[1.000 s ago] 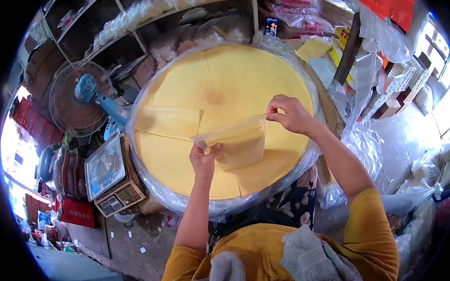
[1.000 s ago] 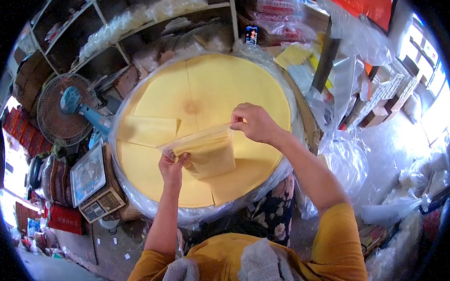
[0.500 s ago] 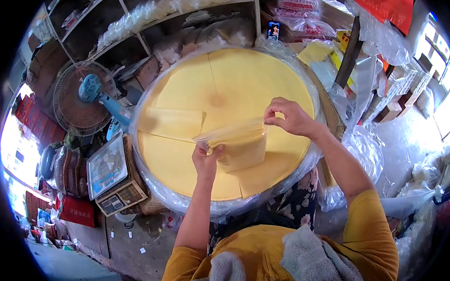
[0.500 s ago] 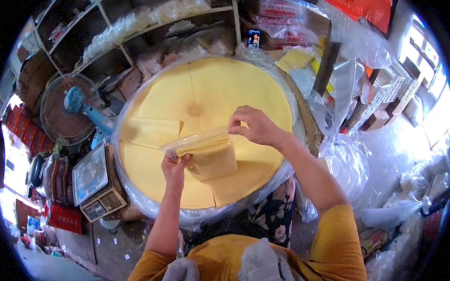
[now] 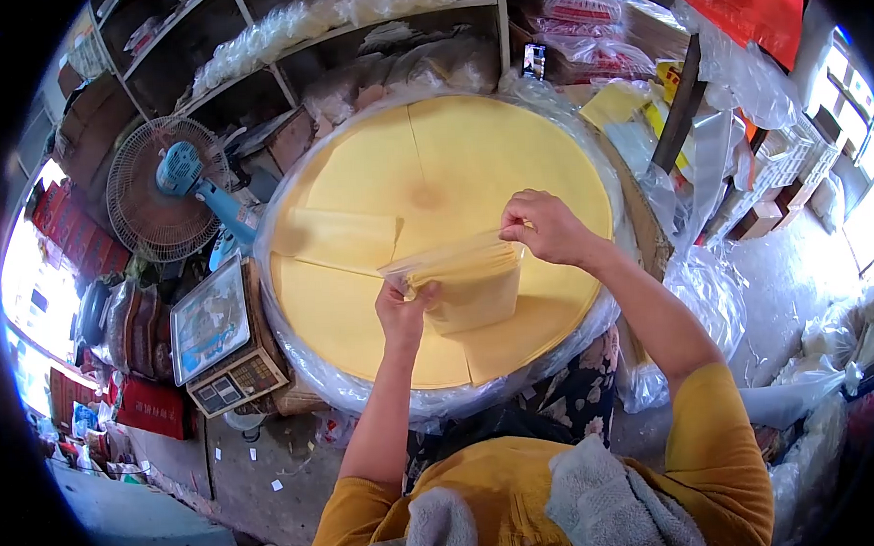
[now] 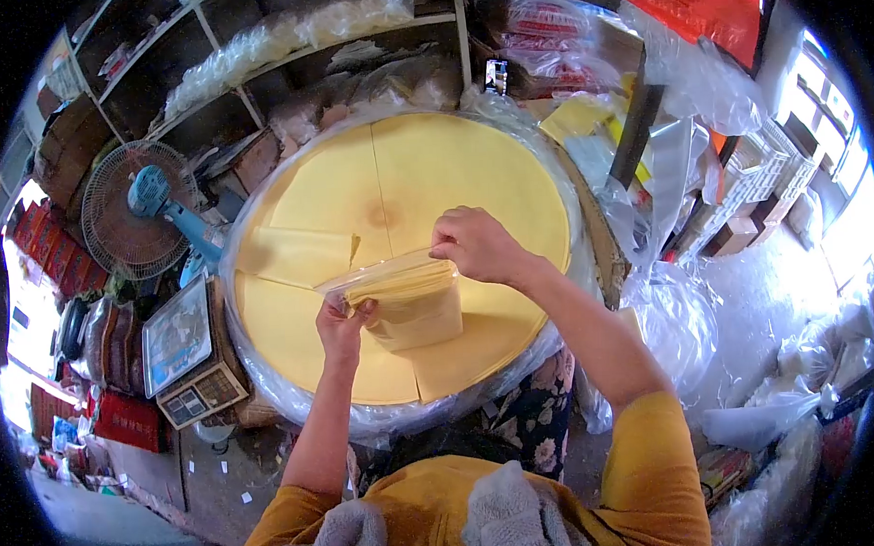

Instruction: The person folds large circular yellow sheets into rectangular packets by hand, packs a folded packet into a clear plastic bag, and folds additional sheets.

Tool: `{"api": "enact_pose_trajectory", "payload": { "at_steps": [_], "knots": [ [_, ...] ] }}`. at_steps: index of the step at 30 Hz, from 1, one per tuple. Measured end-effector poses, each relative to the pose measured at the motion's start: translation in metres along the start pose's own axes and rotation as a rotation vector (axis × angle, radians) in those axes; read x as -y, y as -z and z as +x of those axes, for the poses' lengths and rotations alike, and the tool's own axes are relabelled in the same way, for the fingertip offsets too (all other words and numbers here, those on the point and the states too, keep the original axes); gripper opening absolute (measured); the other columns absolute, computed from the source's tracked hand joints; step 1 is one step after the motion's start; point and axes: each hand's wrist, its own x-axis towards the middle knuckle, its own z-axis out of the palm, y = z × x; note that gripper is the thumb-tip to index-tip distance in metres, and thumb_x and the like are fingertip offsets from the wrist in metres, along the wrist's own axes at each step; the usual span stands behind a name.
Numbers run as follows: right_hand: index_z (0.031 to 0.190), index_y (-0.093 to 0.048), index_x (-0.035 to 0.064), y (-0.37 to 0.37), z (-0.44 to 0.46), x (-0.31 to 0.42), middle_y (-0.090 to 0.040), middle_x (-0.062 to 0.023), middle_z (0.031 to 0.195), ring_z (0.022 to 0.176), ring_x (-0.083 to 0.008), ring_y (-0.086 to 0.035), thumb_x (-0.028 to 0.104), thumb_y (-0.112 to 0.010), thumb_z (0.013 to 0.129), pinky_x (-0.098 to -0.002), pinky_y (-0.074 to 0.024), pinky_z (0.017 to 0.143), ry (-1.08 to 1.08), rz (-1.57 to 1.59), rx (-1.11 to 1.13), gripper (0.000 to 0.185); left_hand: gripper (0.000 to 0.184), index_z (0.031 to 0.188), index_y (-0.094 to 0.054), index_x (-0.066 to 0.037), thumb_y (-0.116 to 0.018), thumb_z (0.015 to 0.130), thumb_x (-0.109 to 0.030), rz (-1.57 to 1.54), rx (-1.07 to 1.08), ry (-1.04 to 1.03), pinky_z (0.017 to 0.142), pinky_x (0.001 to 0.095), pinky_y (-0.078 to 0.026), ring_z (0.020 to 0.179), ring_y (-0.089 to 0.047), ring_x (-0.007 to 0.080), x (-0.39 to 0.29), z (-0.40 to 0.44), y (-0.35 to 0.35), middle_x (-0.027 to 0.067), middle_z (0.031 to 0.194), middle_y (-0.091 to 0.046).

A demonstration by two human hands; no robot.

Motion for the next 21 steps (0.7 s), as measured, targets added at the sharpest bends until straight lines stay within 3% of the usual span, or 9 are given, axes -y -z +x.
{"api": "enact_pose_trajectory", "payload": {
  "at_steps": [7, 11, 21],
  "knots": [
    [0.073, -0.058, 0.0034, -0.01, 0.006, -0.001, -0.058, -0.0106, 0.073, 0.073, -0.0287, -0.055, 0.016, -0.066, 0.075, -0.0387, -0.043, 0.069, 0.096, -0.091, 0.018, 0.015, 0.032, 0.102, -0.06, -0.003, -0.069, 0.073, 0.008, 0.089, -0.01, 0.012, 0.081, 0.0264, -0.048, 0.089, -0.06, 0.0123, -0.002, 0.0, 0.0, 0.0036, 0.098, -0.065],
    [0.071, -0.057, 0.0032, -0.007, 0.009, 0.002, -0.058, -0.0098, 0.071, 0.073, -0.0288, -0.055, 0.016, -0.066, 0.073, -0.0386, -0.0427, 0.068, 0.14, -0.072, 0.016, 0.016, 0.035, 0.103, -0.06, 0.0, -0.074, 0.072, 0.001, 0.051, -0.026, 0.007, 0.078, 0.0247, -0.048, 0.087, -0.06, 0.0111, 0.0, -0.002, 0.0, 0.0039, 0.098, -0.065],
    [0.07, -0.057, 0.0032, -0.009, 0.006, 0.001, -0.059, -0.0097, 0.071, 0.073, -0.0287, -0.056, 0.016, -0.066, 0.072, -0.0384, -0.0431, 0.068, 0.037, 0.0, 0.007, 0.016, 0.032, 0.102, -0.059, 0.0, -0.072, 0.073, 0.004, -0.001, -0.029, -0.019, 0.076, 0.025, -0.049, 0.086, -0.06, 0.0117, -0.005, -0.003, -0.005, 0.0045, 0.097, -0.065]
  ]
}}
